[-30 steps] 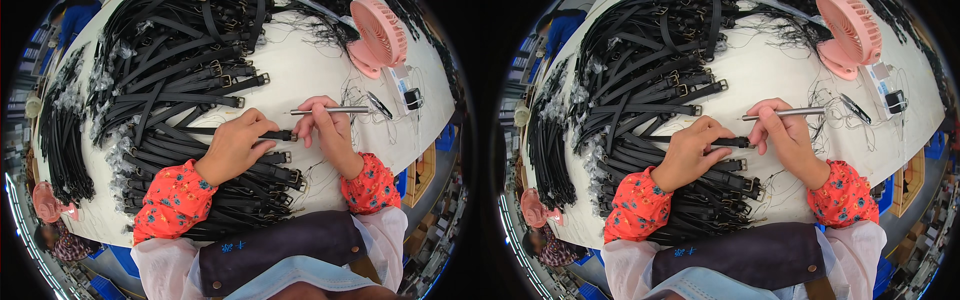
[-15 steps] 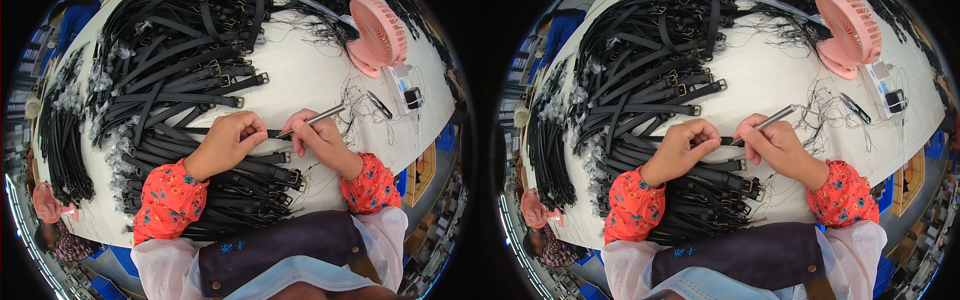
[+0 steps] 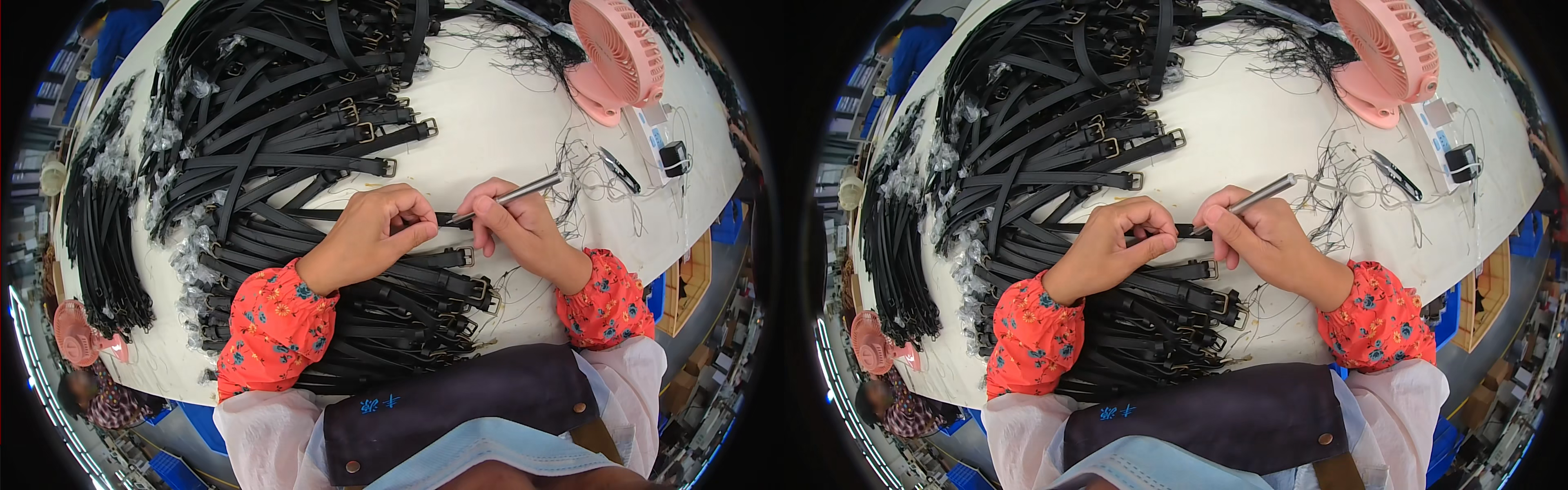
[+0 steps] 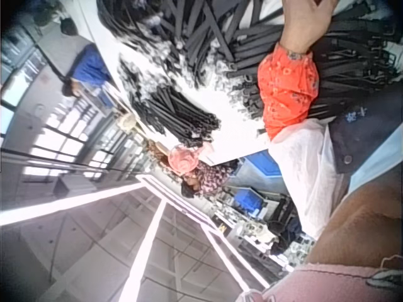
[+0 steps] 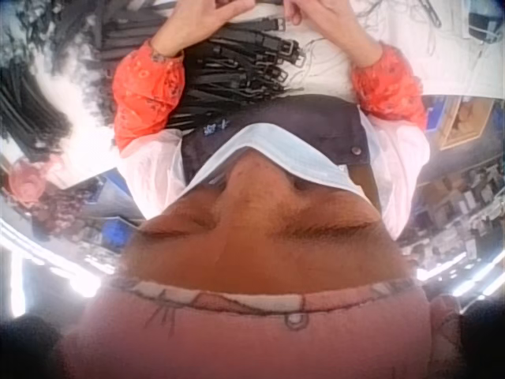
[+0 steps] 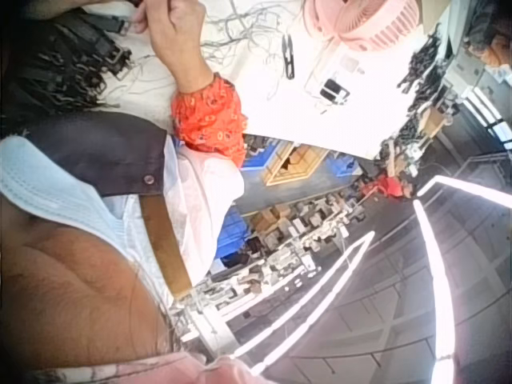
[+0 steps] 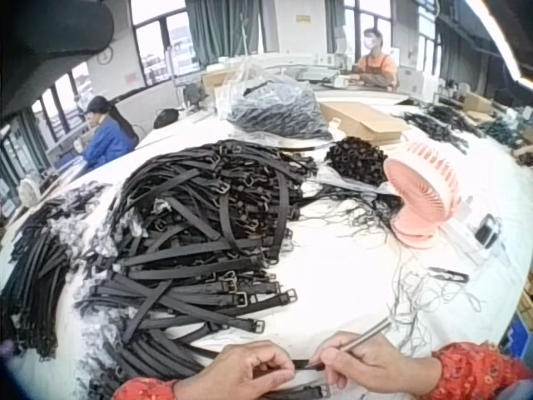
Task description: The person uses a metal tool to manipulate the buckle end of black leather belts. They repeatedly pick up belts from a pile, use the tool to adjust or secure the buckle mechanism, and place the belts back on the table. The task involves repetitive manual assembly of belt hardware.
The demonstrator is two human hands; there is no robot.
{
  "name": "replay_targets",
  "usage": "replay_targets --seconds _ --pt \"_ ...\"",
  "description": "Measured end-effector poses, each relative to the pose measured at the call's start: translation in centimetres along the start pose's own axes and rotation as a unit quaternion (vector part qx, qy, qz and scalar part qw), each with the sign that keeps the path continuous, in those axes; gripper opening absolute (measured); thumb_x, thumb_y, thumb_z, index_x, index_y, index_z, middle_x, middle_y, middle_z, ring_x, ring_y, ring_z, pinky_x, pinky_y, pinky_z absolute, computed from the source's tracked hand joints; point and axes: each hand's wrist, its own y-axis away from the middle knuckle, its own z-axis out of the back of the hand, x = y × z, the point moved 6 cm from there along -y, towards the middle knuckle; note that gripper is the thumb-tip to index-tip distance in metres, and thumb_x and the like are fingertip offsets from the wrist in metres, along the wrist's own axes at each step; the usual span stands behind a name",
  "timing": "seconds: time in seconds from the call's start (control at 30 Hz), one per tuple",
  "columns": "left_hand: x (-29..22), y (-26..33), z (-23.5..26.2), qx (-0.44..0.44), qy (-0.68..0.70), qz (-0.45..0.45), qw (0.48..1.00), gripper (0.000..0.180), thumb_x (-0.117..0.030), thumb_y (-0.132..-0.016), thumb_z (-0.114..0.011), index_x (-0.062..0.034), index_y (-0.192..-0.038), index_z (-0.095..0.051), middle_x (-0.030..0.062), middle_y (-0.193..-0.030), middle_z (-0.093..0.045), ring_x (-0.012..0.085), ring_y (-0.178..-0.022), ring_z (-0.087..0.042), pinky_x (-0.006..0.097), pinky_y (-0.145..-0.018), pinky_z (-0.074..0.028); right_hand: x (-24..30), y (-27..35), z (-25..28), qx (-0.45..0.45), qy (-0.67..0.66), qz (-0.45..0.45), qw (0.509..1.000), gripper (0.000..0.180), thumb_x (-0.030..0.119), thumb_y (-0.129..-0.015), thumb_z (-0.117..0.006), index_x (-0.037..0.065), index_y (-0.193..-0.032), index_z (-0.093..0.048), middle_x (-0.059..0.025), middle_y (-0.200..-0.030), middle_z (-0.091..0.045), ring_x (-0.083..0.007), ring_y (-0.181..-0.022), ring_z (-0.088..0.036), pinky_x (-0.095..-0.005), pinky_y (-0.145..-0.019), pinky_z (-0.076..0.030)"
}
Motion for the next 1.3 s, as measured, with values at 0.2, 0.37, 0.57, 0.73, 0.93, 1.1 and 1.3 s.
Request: replay_targets --seconds 0.2,0.37,0.57,0.73,0.93,1.1,1.3 --pt "0.1 0.0 0.0 0.003 0.006 0.012 1.0 0.009 -0.009 -0.093 -0.072 -0.0012 -0.095 -0.069 0.0003 -0.087 -0.067 0.0079 -0.075 -0.056 0.025 -0.07 -0.047 0.0 0.0 0.0 0.003 0.007 -0.001 1.0 0.038 0.028 -0.11 -0.05 -0.004 -0.1 -0.068 -0.0058 -0.083 -0.066 -0.0079 -0.061 -0.06 -0.0221 -0.056 -0.049" --pt "-0.4 0.4 -0.2 0.115 -0.049 -0.039 0.991 0.014 -0.011 -0.09 -0.077 -0.0012 -0.096 -0.069 0.0021 -0.089 -0.065 0.0095 -0.076 -0.06 0.026 -0.071 -0.049 0.0 0.1 0.2 -0.008 0.008 0.006 1.0 0.039 0.028 -0.11 -0.049 -0.004 -0.101 -0.068 -0.0061 -0.08 -0.066 -0.0085 -0.06 -0.06 -0.0223 -0.056 -0.049" --pt "-1.9 0.0 -0.1 -0.051 -0.059 -0.025 0.997 0.016 -0.009 -0.087 -0.078 -0.0025 -0.099 -0.069 0.0049 -0.095 -0.062 0.014 -0.076 -0.062 0.028 -0.067 -0.05 0.2 0.0 0.3 -0.023 0.002 0.004 1.0 0.038 0.028 -0.11 -0.048 -0.003 -0.103 -0.069 -0.0049 -0.074 -0.065 -0.0091 -0.06 -0.06 -0.0226 -0.056 -0.048" --pt "-1.1 -0.1 -0.9 -0.098 -0.149 -0.094 0.979 0.011 -0.003 -0.089 -0.074 -0.002 -0.099 -0.07 0.0064 -0.092 -0.063 0.0175 -0.069 -0.06 0.03 -0.062 -0.047 0.1 0.0 0.3 -0.025 -0.003 0.004 1.0 0.037 0.029 -0.11 -0.048 -0.002 -0.104 -0.068 -0.0044 -0.074 -0.065 -0.0086 -0.06 -0.06 -0.0227 -0.057 -0.048" --pt "-0.9 -0.1 -0.4 -0.079 -0.097 -0.075 0.989 0.006 0.0 -0.089 -0.072 -0.0003 -0.094 -0.07 0.0051 -0.093 -0.064 0.0122 -0.067 -0.057 0.026 -0.06 -0.046 -0.2 0.0 0.2 -0.016 -0.005 0.007 1.0 0.036 0.029 -0.11 -0.048 -0.001 -0.105 -0.067 -0.0039 -0.076 -0.064 -0.0081 -0.062 -0.06 -0.0224 -0.057 -0.047" --pt "-0.8 0.0 -0.3 -0.059 -0.076 -0.061 0.994 0.005 0.0 -0.09 -0.072 0.0002 -0.094 -0.069 0.0038 -0.094 -0.064 0.0076 -0.068 -0.056 0.023 -0.059 -0.045 -0.1 -0.1 0.1 -0.012 0.0 0.01 1.0 0.036 0.029 -0.11 -0.048 -0.001 -0.105 -0.067 -0.0041 -0.08 -0.064 -0.0079 -0.062 -0.06 -0.0223 -0.057 -0.047" --pt "-0.7 0.0 -0.3 -0.054 -0.073 -0.056 0.994 0.005 -0.001 -0.09 -0.073 -0.0002 -0.094 -0.069 0.0038 -0.096 -0.064 0.0069 -0.068 -0.055 0.023 -0.059 -0.045 -0.2 -0.1 0.0 -0.011 0.003 0.01 1.0 0.037 0.03 -0.11 -0.048 -0.001 -0.106 -0.067 -0.0044 -0.082 -0.064 -0.0082 -0.061 -0.06 -0.0227 -0.057 -0.047"
